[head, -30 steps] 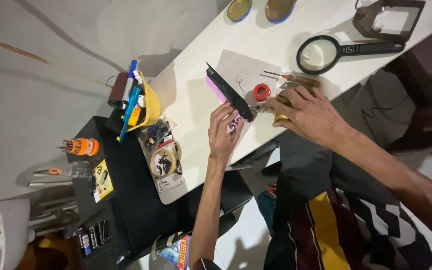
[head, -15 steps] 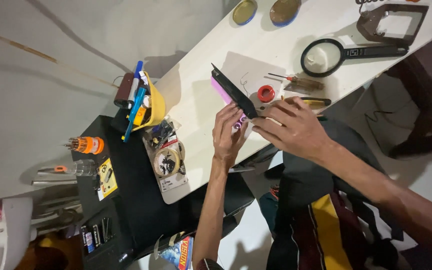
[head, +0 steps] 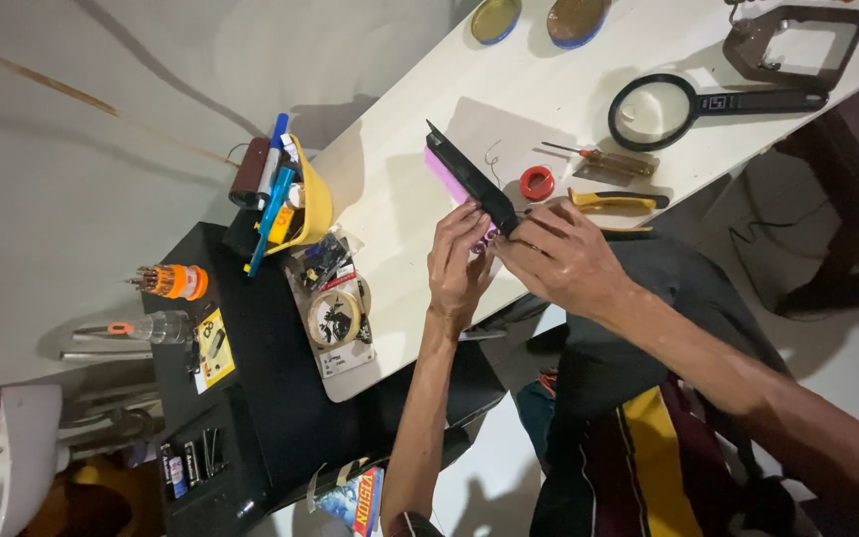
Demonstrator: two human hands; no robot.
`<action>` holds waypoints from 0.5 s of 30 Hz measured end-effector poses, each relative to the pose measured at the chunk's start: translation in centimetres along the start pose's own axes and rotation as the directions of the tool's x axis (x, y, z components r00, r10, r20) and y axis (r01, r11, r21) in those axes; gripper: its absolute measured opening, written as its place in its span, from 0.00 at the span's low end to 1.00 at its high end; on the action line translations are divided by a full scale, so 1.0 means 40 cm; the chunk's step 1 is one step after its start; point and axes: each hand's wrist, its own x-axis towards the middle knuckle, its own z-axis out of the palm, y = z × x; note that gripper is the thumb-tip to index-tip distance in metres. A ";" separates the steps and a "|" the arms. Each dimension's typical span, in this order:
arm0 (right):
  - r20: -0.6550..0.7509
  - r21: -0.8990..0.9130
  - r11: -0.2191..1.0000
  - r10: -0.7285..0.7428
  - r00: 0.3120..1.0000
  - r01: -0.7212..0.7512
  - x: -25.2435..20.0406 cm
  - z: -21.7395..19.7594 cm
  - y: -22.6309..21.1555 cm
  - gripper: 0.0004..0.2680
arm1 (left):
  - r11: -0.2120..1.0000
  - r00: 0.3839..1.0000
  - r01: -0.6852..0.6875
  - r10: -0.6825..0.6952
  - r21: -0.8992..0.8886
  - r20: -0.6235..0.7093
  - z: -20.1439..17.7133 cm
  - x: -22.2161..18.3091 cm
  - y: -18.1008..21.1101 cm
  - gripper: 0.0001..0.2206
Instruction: Soldering interconnect wires onto a lithium-ion battery pack and trimming them with pliers.
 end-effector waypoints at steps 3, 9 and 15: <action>0.020 -0.001 1.000 -0.012 1.000 0.012 -0.015 0.013 -0.001 0.04 | 1.000 1.000 0.003 -0.003 -0.005 0.021 -0.008 0.010 0.009 0.13; 0.052 -0.053 0.999 0.000 0.999 0.003 -0.017 0.018 -0.009 0.02 | 1.000 1.000 -0.004 0.004 0.005 0.006 -0.006 -0.005 -0.013 0.14; 0.210 -0.206 0.953 0.265 0.941 -0.222 -0.040 -0.048 0.090 0.03 | 0.998 0.985 0.008 0.003 0.063 -0.172 0.014 0.012 -0.012 0.09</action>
